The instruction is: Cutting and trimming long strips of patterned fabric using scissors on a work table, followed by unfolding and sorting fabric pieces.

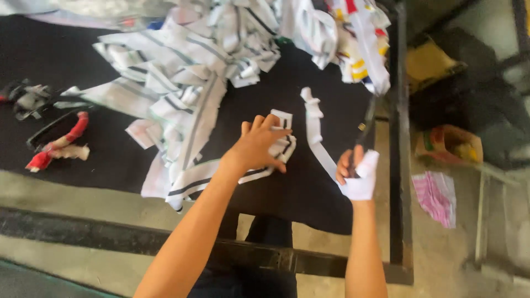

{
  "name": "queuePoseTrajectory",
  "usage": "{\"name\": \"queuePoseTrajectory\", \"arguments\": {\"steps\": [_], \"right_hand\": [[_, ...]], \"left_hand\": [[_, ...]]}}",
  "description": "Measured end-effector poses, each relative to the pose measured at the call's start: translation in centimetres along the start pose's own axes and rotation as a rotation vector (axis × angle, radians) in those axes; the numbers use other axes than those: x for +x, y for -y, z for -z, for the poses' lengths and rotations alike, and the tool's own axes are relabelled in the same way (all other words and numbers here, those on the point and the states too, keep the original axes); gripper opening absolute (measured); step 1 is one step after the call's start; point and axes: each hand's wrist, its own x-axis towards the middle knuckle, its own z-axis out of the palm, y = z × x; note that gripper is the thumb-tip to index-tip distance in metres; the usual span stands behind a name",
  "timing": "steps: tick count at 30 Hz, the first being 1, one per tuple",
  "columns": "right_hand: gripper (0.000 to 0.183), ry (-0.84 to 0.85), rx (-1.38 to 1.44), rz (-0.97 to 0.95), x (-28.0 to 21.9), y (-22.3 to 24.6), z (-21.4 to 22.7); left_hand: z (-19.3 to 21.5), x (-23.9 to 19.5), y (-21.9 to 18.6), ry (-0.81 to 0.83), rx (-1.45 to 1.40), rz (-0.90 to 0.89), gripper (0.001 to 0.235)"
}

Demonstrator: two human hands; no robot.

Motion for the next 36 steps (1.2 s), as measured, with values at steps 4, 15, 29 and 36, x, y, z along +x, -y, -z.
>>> {"name": "queuePoseTrajectory", "arguments": {"steps": [4,15,29,36], "right_hand": [[0.06,-0.015,0.061,0.154,0.1,-3.5,-2.2],[0.066,0.069,0.104,0.124,0.8,-3.7,-9.3],[0.034,-0.6,-0.716,-0.108,-1.9,0.9,-16.1],[0.027,-0.937,-1.628,-0.266,-0.9,1.1,-24.8]], "left_hand": [[-2.9,1.5,0.0,-0.32,-0.033,-0.267,0.037],[-11.2,4.5,-2.2,-0.429,0.174,-0.323,0.019],[10.7,-6.9,1.7,-0.908,-1.867,-0.299,0.041],[9.8,-15.2,1.2,-0.101,0.461,0.185,0.129]]}}
